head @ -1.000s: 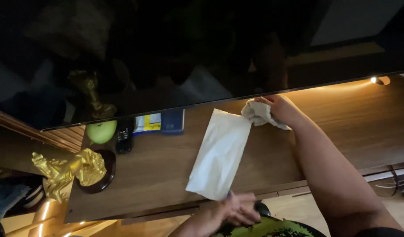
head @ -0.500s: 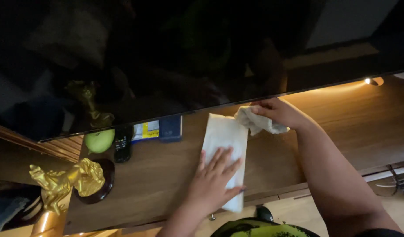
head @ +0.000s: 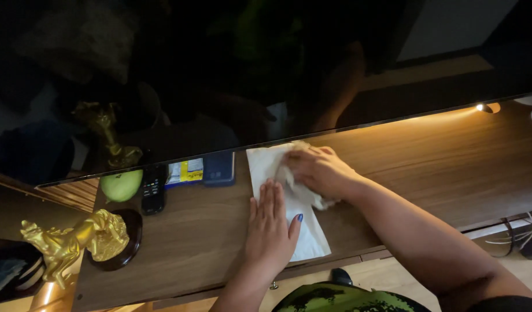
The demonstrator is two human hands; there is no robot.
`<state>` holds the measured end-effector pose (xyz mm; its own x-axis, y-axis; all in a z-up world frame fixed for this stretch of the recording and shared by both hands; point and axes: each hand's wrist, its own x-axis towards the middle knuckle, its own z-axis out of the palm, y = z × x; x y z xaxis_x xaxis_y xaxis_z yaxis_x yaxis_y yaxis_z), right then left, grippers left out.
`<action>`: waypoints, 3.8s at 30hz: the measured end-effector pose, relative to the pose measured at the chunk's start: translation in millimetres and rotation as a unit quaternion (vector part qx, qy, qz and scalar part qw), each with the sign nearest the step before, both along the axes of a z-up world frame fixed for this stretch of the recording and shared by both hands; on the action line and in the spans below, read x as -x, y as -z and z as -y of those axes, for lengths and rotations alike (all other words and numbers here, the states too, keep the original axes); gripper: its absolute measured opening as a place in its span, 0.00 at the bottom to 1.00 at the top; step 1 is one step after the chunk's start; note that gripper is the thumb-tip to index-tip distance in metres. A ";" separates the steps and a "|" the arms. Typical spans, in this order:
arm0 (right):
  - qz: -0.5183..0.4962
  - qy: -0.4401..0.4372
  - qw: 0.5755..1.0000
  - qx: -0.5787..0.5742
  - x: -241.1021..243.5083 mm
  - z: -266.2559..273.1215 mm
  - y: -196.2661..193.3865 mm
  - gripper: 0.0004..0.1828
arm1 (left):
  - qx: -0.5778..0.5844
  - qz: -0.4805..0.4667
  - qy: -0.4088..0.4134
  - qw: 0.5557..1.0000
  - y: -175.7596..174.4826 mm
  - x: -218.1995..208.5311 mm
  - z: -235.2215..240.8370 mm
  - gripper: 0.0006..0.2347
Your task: Cleaning a desk surface, wiping decorative items, and organizing objects in a hotel room.
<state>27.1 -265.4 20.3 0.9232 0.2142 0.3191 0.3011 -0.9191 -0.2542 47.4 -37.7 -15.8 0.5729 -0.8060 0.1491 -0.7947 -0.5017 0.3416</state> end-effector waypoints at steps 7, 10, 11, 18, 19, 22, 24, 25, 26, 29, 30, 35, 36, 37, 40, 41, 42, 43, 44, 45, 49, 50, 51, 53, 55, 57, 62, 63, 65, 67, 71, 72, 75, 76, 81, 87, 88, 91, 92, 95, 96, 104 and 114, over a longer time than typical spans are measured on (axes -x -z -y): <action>-0.095 -0.049 0.969 -0.224 18.0 7.5 -14.6 0.18 | 0.014 0.033 -0.011 0.999 10.2 0.5 -4.4 0.38; -0.193 -0.110 0.953 -0.204 21.0 -6.7 -23.9 0.22 | 0.033 0.011 -0.011 0.999 10.3 0.7 -5.9 0.40; -0.166 -0.154 0.958 -0.174 18.7 -13.3 -28.3 0.17 | 0.051 0.032 0.003 0.998 11.6 0.9 -5.9 0.40; 0.037 0.042 0.998 -0.015 8.7 0.2 -11.9 0.12 | 0.097 0.076 0.005 0.992 8.6 7.0 -4.1 0.39; 0.037 0.044 0.998 -0.015 15.0 -5.6 -14.2 0.12 | 0.097 0.076 0.007 0.992 14.7 6.4 -4.8 0.39; -0.003 -0.099 0.987 -0.123 21.7 -22.1 -21.9 0.19 | 0.068 0.060 -0.006 0.996 22.8 0.3 -3.5 0.43; -0.082 -0.113 0.986 -0.086 23.4 -36.2 -17.0 0.30 | 0.069 0.030 -0.016 0.997 20.2 0.0 -4.4 0.45; -0.082 -0.112 0.986 -0.089 19.5 -39.2 -19.4 0.30 | 0.066 0.029 -0.015 0.997 18.5 0.0 -5.6 0.45; -0.085 -0.079 0.993 -0.023 15.9 -40.5 -23.4 0.23 | 0.046 0.021 -0.017 0.999 16.3 -0.1 -4.7 0.42; -0.129 0.088 0.985 -0.075 12.8 -31.1 -36.1 0.22 | 0.038 0.003 -0.019 0.999 7.2 3.8 -5.9 0.38; -0.163 0.219 0.943 -0.190 12.4 -26.3 -40.9 0.28 | 0.049 -0.005 -0.018 0.999 2.9 4.6 -7.5 0.36; 0.030 0.163 0.969 -0.182 22.1 4.6 -5.5 0.22 | 0.083 0.054 0.014 0.995 0.1 12.7 -5.0 0.29; 0.089 0.086 0.975 -0.185 25.8 -1.0 -11.1 0.26 | 0.137 0.094 0.025 0.986 4.5 14.0 -5.2 0.28; 0.088 0.086 0.975 -0.184 31.4 -14.5 -7.3 0.26 | 0.137 0.093 0.024 0.986 9.7 13.5 -6.0 0.28; 0.102 -0.107 0.988 -0.040 38.5 -36.8 0.8 0.30 | 0.109 0.109 0.039 0.987 22.3 8.3 -4.8 0.25; 0.004 -0.062 0.998 -0.024 36.0 -34.6 1.6 0.33 | 0.087 0.119 0.048 0.988 25.3 8.3 -4.8 0.24; -0.095 -0.015 0.995 -0.007 33.9 -32.5 2.1 0.38 | 0.067 0.130 0.058 0.988 28.5 8.4 -4.8 0.24; -0.095 -0.013 0.995 -0.008 30.2 -27.5 6.0 0.38 | 0.067 0.129 0.060 0.988 25.8 8.7 -5.3 0.24; -0.103 0.055 0.993 0.009 24.7 -20.6 7.8 0.34 | 0.030 0.115 0.080 0.990 21.9 7.5 -3.8 0.26; -0.110 0.122 0.986 0.026 19.4 -14.0 9.1 0.32 | -0.007 0.100 0.099 0.990 17.7 6.3 -2.8 0.29; 0.014 0.190 0.981 -0.037 24.1 -3.2 15.0 0.22 | -0.006 0.065 0.096 0.993 -13.9 15.1 -10.6 0.27; 0.066 0.204 0.973 -0.082 28.7 -7.4 6.2 0.15 | -0.013 0.022 0.094 0.995 -22.5 15.6 -14.8 0.27; 0.117 0.216 0.961 -0.127 32.9 -11.8 -2.6 0.10 | -0.021 -0.021 0.092 0.995 -31.1 15.8 -19.2 0.28; 0.140 0.182 0.967 -0.105 42.1 -19.9 -12.8 0.12 | -0.035 -0.025 0.077 0.996 -39.8 10.3 -33.5 0.25; 0.159 0.144 0.973 -0.087 50.8 -37.5 -22.4 0.16 | -0.053 -0.032 0.056 0.997 -40.7 7.1 -50.2 0.23; 0.035 0.009 0.999 0.037 57.4 -61.2 -34.5 0.21 | -0.047 0.028 0.052 0.997 -35.5 1.2 -65.5 0.09; 0.054 0.040 0.980 0.186 74.6 -110.9 -8.1 0.23 | 0.021 0.246 -0.072 0.966 -27.4 38.7 -85.5 0.15; 0.065 0.018 0.967 0.245 78.5 -122.0 -14.6 0.21 | 0.030 0.223 -0.090 0.970 -24.3 47.6 -87.6 0.18; 0.070 0.027 0.980 0.182 74.9 -139.8 -13.3 0.22 | 0.035 0.213 -0.102 0.971 -19.4 45.7 -98.6 0.19; 0.076 0.036 0.989 0.119 71.0 -155.5 -13.0 0.23 | 0.041 0.204 -0.116 0.971 -19.1 44.4 -111.0 0.21; 0.085 0.032 0.994 0.063 56.6 -183.1 -16.5 0.24 | 0.058 0.209 -0.128 0.968 -22.4 35.1 -138.5 0.21; 0.093 0.027 0.994 0.053 55.1 -189.4 -17.4 0.24 | 0.072 0.218 -0.128 0.965 -21.3 33.9 -144.4 0.20; 0.078 0.032 0.995 0.051 45.5 -207.5 -12.2 0.22 | 0.065 0.191 -0.140 0.970 -18.0 23.0 -162.1 0.19; 0.077 0.031 0.995 0.050 42.7 -212.9 -10.5 0.22 | 0.064 0.190 -0.140 0.970 -17.9 18.8 -167.3 0.19; 0.098 0.037 0.994 0.016 32.9 -235.5 -9.9 0.22 | 0.058 0.151 -0.134 0.978 -20.1 2.6 -190.2 0.20; 0.102 0.036 0.994 -0.014 29.7 -249.5 -9.1 0.23 | 0.060 0.136 -0.111 0.983 -21.5 -9.5 -209.1 0.21; 0.102 0.036 0.994 -0.013 29.3 -250.1 -10.3 0.23 | 0.060 0.136 -0.111 0.983 -23.0 -10.0 -210.0 0.21; 0.096 0.036 0.994 -0.030 30.1 -250.0 -11.7 0.22 | 0.029 0.118 -0.117 0.986 -23.6 -10.9 -213.1 0.22; 0.078 0.024 0.995 -0.057 30.2 -248.2 -11.8 0.23 | 0.016 0.104 -0.121 0.987 -22.0 -12.6 -213.9 0.22; 0.080 0.027 0.985 -0.148 33.0 -237.8 -3.1 0.22 | -0.032 0.031 -0.125 0.991 -30.2 -11.4 -211.5 0.24; 0.099 0.038 0.972 -0.211 33.9 -233.4 0.8 0.21 | -0.067 -0.026 -0.129 0.989 -35.6 -10.3 -209.8 0.26; -0.014 0.046 0.793 -0.607 69.1 -170.8 15.0 0.25 | 0.284 -0.278 0.077 0.915 -64.8 33.6 -149.3 0.25; -0.057 0.099 0.677 -0.727 126.9 -96.8 13.1 0.35 | 0.300 -0.374 -0.003 0.877 -34.6 47.0 -37.5 0.16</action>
